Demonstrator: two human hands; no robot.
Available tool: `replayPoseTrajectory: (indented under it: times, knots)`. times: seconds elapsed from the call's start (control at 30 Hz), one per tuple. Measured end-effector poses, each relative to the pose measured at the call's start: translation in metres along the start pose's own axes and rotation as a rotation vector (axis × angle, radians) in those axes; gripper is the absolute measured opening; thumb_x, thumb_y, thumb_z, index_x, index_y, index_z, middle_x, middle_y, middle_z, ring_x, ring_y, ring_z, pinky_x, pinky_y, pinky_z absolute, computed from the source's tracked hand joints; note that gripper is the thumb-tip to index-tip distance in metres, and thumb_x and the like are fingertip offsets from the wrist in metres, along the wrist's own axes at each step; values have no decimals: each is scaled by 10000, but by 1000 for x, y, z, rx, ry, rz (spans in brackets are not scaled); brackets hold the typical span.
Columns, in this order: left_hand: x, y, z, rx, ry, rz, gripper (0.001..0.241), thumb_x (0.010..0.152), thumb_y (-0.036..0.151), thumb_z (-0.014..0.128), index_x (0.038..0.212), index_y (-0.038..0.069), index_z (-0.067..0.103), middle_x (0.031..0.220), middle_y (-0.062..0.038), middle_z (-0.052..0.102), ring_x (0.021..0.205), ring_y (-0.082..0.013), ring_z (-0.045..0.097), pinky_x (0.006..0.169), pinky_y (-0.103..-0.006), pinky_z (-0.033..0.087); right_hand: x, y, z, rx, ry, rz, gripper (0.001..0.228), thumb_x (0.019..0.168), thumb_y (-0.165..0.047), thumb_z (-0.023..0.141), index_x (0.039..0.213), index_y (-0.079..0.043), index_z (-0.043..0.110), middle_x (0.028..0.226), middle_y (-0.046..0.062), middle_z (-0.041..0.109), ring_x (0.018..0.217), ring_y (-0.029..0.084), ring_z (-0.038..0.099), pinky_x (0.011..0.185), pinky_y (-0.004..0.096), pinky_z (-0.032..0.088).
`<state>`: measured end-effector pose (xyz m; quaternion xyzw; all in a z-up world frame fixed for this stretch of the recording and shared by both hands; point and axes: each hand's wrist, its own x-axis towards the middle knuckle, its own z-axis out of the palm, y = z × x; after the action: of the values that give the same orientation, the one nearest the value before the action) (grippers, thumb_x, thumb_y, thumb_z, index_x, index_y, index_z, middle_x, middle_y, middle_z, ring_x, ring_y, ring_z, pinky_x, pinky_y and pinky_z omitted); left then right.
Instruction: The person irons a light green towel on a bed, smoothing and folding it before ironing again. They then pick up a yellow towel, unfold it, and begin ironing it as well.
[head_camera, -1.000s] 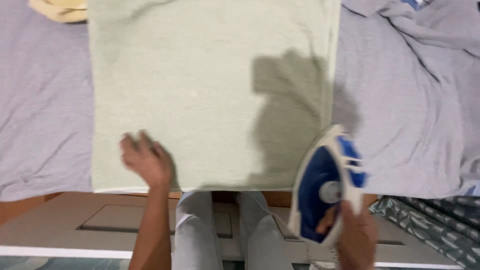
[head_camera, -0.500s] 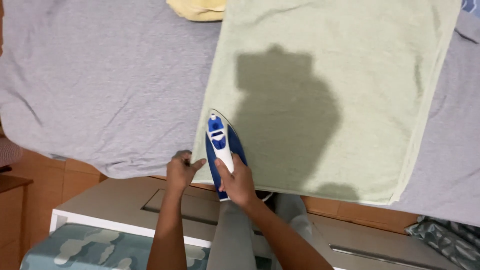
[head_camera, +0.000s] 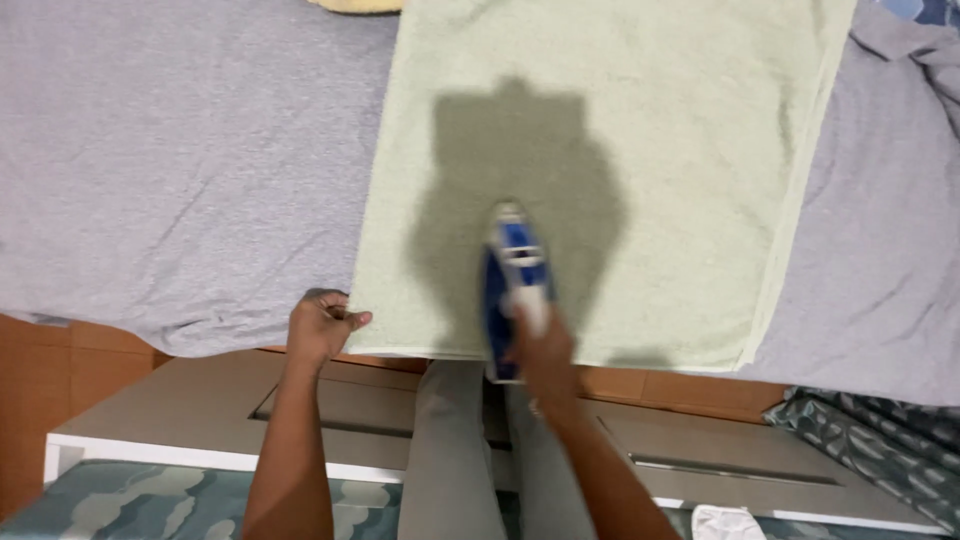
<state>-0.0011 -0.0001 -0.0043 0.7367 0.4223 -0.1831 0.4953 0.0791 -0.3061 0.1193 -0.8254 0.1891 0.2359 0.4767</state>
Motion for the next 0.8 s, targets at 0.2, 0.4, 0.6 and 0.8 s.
replayPoseTrajectory:
  times: [0.2,0.4,0.6,0.8]
  knots:
    - [13,-14,2,50,-8,21,366,719,139,949,946,-41,727,797,-114,702,673,-168,583,602,-319,514,59,112,-213,74,455,-32,419,1121,-354,528,1022,50,578,661,98,600,507,185,608,446,340,484]
    - [-4,30,-1,480,36,78,539,753,283,912,1141,-40,723,1004,-183,761,892,-308,737,857,-447,589,80,111,-275,106,566,52,376,1104,-332,562,1047,38,597,655,90,609,494,179,607,441,343,507]
    - [-79,127,77,698,525,381,874,924,330,725,1589,-24,283,1622,-288,318,1518,-431,238,1194,-643,162,21,43,-172,80,179,-37,397,1046,-412,549,956,-29,603,604,87,615,465,174,645,415,307,518]
    - [-45,102,160,739,174,748,757,987,323,489,1683,174,232,1768,-127,87,1607,-393,5,1279,-577,46,25,49,-56,-214,-94,-851,419,1061,-351,513,1257,-9,654,969,211,632,602,177,636,463,286,529]
